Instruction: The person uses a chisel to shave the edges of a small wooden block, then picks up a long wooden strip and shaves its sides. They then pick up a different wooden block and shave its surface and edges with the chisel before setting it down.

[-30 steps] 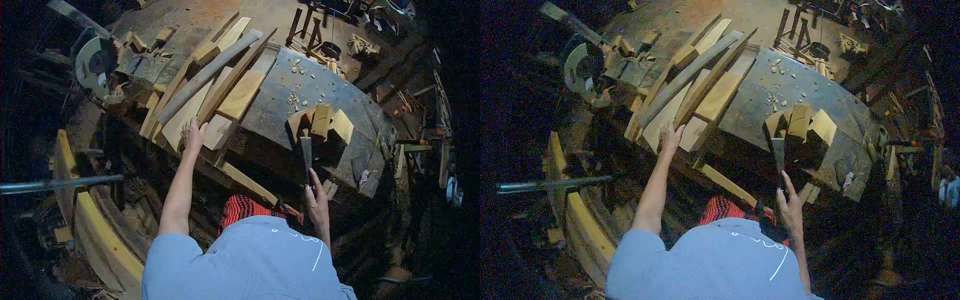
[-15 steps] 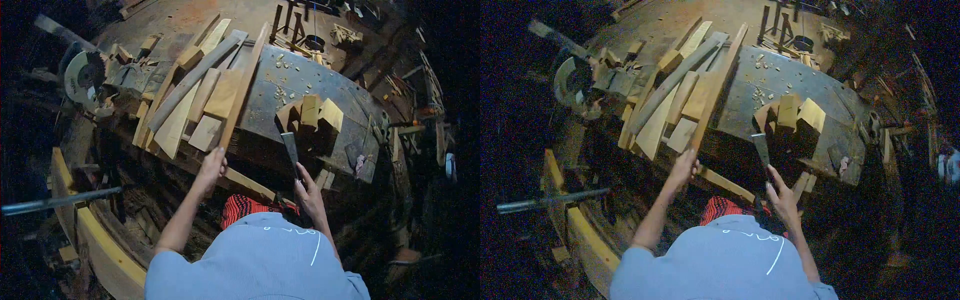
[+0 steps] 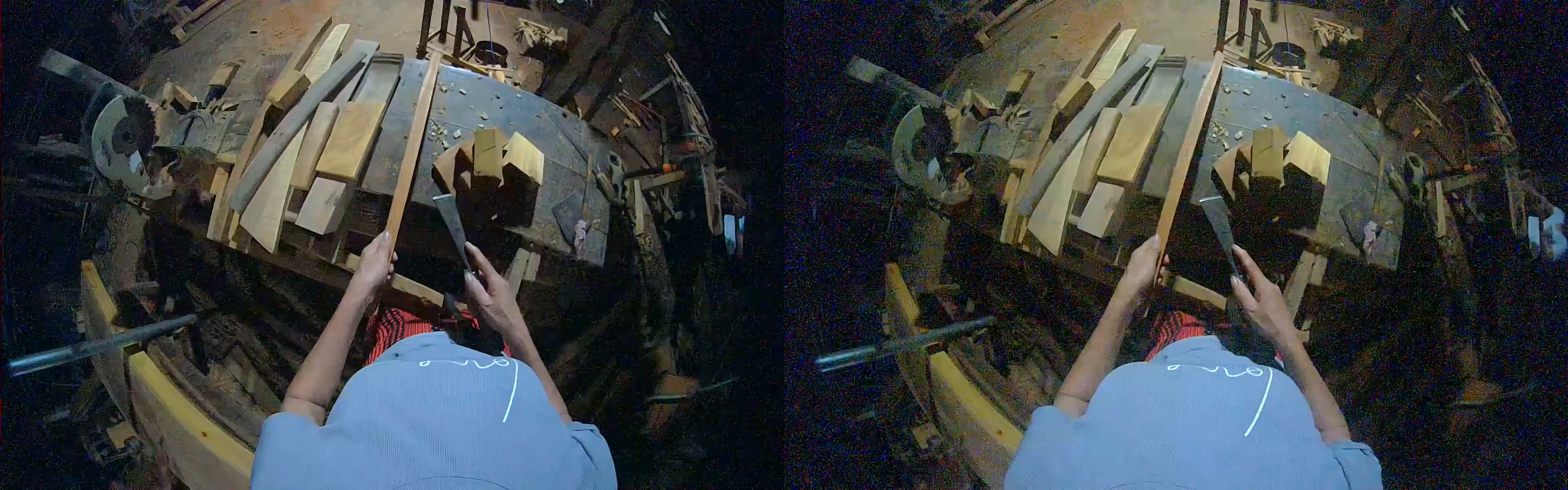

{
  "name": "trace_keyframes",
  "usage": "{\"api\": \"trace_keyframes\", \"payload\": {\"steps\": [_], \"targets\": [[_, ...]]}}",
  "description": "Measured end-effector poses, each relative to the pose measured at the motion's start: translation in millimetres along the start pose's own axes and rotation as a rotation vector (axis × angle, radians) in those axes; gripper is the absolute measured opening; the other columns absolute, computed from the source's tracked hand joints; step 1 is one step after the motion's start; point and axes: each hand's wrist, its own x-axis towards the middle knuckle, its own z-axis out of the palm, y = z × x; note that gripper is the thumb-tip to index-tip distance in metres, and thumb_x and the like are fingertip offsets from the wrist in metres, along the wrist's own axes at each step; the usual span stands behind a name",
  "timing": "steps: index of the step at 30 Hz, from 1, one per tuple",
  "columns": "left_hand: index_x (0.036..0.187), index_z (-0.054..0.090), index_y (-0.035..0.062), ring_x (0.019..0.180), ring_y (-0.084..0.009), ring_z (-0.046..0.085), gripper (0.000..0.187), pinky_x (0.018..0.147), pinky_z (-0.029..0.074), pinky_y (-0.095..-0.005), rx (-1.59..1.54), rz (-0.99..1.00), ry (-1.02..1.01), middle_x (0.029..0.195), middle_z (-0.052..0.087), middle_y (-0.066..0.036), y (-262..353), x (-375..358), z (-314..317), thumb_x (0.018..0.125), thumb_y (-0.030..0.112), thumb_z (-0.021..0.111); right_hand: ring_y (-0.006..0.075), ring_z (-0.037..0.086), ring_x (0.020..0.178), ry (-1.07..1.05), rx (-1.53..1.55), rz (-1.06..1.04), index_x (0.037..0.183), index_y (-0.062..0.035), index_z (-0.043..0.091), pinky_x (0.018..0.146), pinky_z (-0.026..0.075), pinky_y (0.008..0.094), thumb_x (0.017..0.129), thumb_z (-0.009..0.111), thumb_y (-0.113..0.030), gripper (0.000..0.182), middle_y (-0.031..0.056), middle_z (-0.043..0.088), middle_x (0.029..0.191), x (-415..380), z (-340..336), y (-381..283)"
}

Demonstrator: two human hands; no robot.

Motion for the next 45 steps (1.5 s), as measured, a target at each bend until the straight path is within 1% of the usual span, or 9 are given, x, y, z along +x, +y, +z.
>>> {"api": "trace_keyframes", "payload": {"steps": [4,9,12,20,25,28,34,39,45], "targets": [[0.092,0.048,0.0095,0.047,-0.0095,0.044,0.035,0.041,0.04,-0.0246,-0.201,-0.127,-0.118,0.065,0.048,-0.001,18.2,-9.8,-4.2,0.091,0.042,0.034,0.0191,0.052,0.097,-0.074,0.077,-0.161,0.132,-0.017,0.031,0.085,0.038,0.0301,0.087,0.044,-0.022,0.047,0.0136,0.052,0.113,1.4,4.4,10.6],[0.105,0.041,0.009,0.052,-0.0097,0.042,0.038,0.042,0.038,-0.0229,-0.556,-0.059,-0.287,0.076,0.048,-0.002,43.1,-24.9,-10.8,0.09,0.044,0.033,0.0166,0.044,0.105,-0.257,0.196,-0.209,0.133,-0.008,0.029,0.092,0.032,0.0271,0.089,0.041,-0.018,0.047,0.0101,0.046,0.119,-11.7,-6.4,-14.8],[0.105,0.039,0.0074,0.057,-0.0115,0.042,0.035,0.043,0.038,-0.0215,-0.958,-0.036,-0.584,0.077,0.044,-0.004,36.7,-14.8,-16.7,0.09,0.039,0.035,0.0135,0.042,0.106,-0.4,0.364,0.052,0.133,-0.0075,0.029,0.092,0.032,0.0255,0.089,0.04,-0.015,0.046,0.006,0.045,0.12,-33.4,-23.8,-48.1],[0.104,0.04,0.0092,0.058,-0.0129,0.042,0.032,0.045,0.039,-0.0224,-1.193,-0.092,-0.587,0.075,0.041,-0.005,40.8,-21.4,8.4,0.088,0.036,0.044,0.0188,0.043,0.111,-0.534,0.074,-0.003,0.132,-0.0087,0.031,0.094,0.032,0.0285,0.085,0.042,-0.013,0.048,0.0108,0.045,0.123,-69.6,-50.6,-60.6],[0.102,0.045,0.012,0.057,-0.0127,0.044,0.029,0.046,0.039,-0.023,-1.119,0.009,-0.562,0.075,0.046,-0.004,36.6,-21.3,31.1,0.086,0.035,0.05,0.0239,0.039,0.119,-0.532,0.012,0.046,0.131,-0.0107,0.033,0.097,0.029,0.0309,0.082,0.045,-0.015,0.051,0.0135,0.038,0.131,-91.4,-62.8,-70.6],[0.1,0.046,0.0114,0.055,-0.0119,0.045,0.027,0.044,0.04,-0.0232,-1.033,0.011,-0.505,0.072,0.047,-0.003,43.7,-26.6,43.7,0.086,0.034,0.05,0.0228,0.045,0.112,-0.504,-0.028,0.027,0.13,-0.0039,0.034,0.094,0.033,0.0314,0.083,0.045,-0.019,0.05,0.0165,0.045,0.124,-105.2,-71.0,-69.8],[0.095,0.048,0.0103,0.053,-0.0101,0.045,0.026,0.043,0.04,-0.0231,-0.865,0.105,-0.334,0.068,0.047,-0.002,54.0,-36.2,71.8,0.086,0.034,0.05,0.0198,0.056,0.092,-0.464,-0.102,0.097,0.131,-0.0153,0.035,0.082,0.04,0.0286,0.083,0.045,-0.015,0.049,0.0149,0.058,0.104,-133.6,-83.1,-85.7],[0.109,0.047,0.0107,0.053,-0.0076,0.044,0.03,0.043,0.041,-0.0228,-0.718,0.148,-0.19,0.068,0.043,0.0,59.1,-42.3,91.5,0.088,0.032,0.047,0.0191,0.057,0.084,-0.447,-0.123,0.357,0.131,-0.0152,0.033,0.077,0.041,0.0293,0.084,0.045,-0.018,0.049,0.0155,0.059,0.097,-142.2,-88.9,-99.6],[0.117,0.043,0.0122,0.054,-0.0062,0.043,0.036,0.043,0.041,-0.0214,-0.672,0.229,-0.186,0.074,0.041,0.002,54.6,-42.9,104.9,0.089,0.033,0.046,0.0189,0.056,0.083,-0.402,-0.116,0.242,0.132,-0.0146,0.033,0.078,0.041,0.0293,0.084,0.045,-0.017,0.049,0.0152,0.058,0.098,-149.2,-83.8,-87.1]]}}
